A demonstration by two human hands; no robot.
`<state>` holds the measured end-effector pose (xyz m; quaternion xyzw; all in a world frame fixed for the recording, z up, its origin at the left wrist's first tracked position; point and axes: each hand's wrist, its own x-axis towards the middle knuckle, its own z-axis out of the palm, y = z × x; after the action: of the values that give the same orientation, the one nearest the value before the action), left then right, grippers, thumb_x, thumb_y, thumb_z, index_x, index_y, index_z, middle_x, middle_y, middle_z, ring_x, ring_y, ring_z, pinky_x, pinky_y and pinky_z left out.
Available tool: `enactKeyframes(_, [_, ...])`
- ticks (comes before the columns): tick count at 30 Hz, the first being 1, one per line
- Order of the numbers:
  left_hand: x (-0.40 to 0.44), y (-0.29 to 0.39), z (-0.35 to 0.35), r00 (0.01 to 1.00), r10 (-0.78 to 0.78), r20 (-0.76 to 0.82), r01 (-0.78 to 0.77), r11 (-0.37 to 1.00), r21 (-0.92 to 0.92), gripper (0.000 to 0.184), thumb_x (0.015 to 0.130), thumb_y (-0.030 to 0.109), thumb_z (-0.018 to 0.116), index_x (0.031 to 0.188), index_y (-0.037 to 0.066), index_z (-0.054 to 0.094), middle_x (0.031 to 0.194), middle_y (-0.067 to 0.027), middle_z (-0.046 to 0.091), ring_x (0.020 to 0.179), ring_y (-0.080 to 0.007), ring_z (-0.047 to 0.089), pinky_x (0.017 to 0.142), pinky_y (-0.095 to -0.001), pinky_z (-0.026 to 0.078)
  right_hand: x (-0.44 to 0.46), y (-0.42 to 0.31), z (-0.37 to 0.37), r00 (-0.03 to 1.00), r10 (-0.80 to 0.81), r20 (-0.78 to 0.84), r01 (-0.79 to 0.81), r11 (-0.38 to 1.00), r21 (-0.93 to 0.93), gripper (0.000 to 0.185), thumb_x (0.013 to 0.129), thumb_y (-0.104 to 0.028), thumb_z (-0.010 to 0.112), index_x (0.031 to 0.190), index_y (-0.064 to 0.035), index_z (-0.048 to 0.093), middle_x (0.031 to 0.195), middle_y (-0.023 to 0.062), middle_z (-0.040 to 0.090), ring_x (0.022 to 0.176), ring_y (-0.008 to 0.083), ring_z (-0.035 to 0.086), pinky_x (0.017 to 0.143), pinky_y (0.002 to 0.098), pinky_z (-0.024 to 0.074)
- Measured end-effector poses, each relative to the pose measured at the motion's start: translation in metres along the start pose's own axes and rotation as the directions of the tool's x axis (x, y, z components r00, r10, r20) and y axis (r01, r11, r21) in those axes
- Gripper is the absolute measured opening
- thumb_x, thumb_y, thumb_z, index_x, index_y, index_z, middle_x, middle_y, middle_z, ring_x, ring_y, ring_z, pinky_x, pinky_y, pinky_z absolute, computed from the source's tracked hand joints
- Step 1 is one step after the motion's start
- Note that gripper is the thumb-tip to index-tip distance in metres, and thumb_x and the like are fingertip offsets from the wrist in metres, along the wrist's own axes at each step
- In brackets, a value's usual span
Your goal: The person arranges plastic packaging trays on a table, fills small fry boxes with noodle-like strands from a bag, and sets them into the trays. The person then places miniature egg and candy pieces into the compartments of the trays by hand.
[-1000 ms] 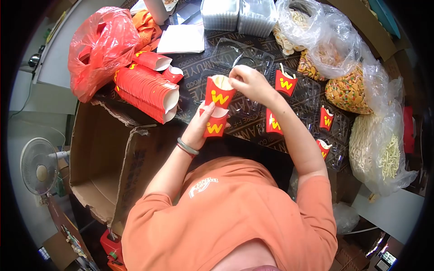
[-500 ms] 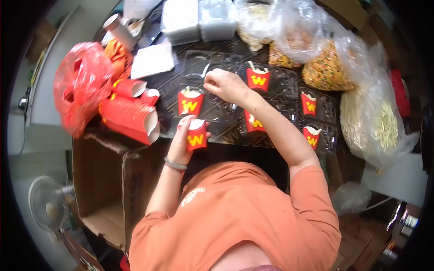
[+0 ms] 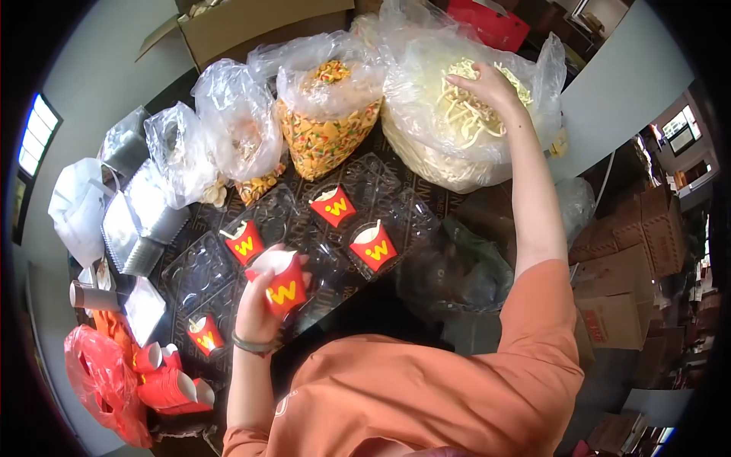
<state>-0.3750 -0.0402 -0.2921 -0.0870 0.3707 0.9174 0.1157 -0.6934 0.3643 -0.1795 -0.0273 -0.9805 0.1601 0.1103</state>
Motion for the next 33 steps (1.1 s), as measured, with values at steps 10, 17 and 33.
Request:
enactKeyframes(10, [0.179, 0.021, 0.213, 0.882, -0.128, 0.454, -0.006, 0.959, 0.282, 0.044, 0.094, 0.021, 0.062, 0.129, 0.000, 0.046, 0.109, -0.0129, 0.063, 0.094, -0.0238, 0.066, 0.082, -0.0329, 0.054, 0.023, 0.042, -0.024, 0.980, -0.102, 0.169, 0.066, 0.976, 0.206, 0.030, 0.072, -0.019, 0.068, 0.095, 0.0014, 0.068, 0.078, 0.0119, 0.068, 0.069, 0.0184, 0.063, 0.066, 0.0324, 0.0500])
enactKeyframes(17, [0.284, -0.022, 0.264, 0.865, -0.078, 0.496, -0.228, 0.819, 0.526, 0.039, 0.086, 0.025, 0.073, 0.107, 0.001, 0.052, 0.097, -0.0102, 0.064, 0.081, -0.0166, 0.065, 0.070, -0.0300, 0.058, 0.016, 0.050, -0.069, 0.893, -0.447, -0.047, 0.443, 0.893, -0.075, 0.031, 0.072, -0.005, 0.063, 0.103, -0.0009, 0.068, 0.097, 0.0101, 0.059, 0.094, 0.0256, 0.060, 0.084, 0.0321, 0.0480])
enactKeyframes(33, [0.319, -0.041, 0.261, 0.790, -0.285, 0.543, 0.101, 0.934, 0.344, 0.038, 0.095, 0.025, 0.060, 0.122, 0.000, 0.050, 0.108, -0.0131, 0.063, 0.093, -0.0211, 0.066, 0.082, -0.0346, 0.057, 0.012, 0.015, -0.072, 0.812, -0.520, 0.266, 0.427, 0.839, 0.336, 0.036, 0.092, -0.027, 0.060, 0.119, -0.0028, 0.064, 0.109, 0.0062, 0.067, 0.106, 0.0150, 0.060, 0.091, 0.0302, 0.0475])
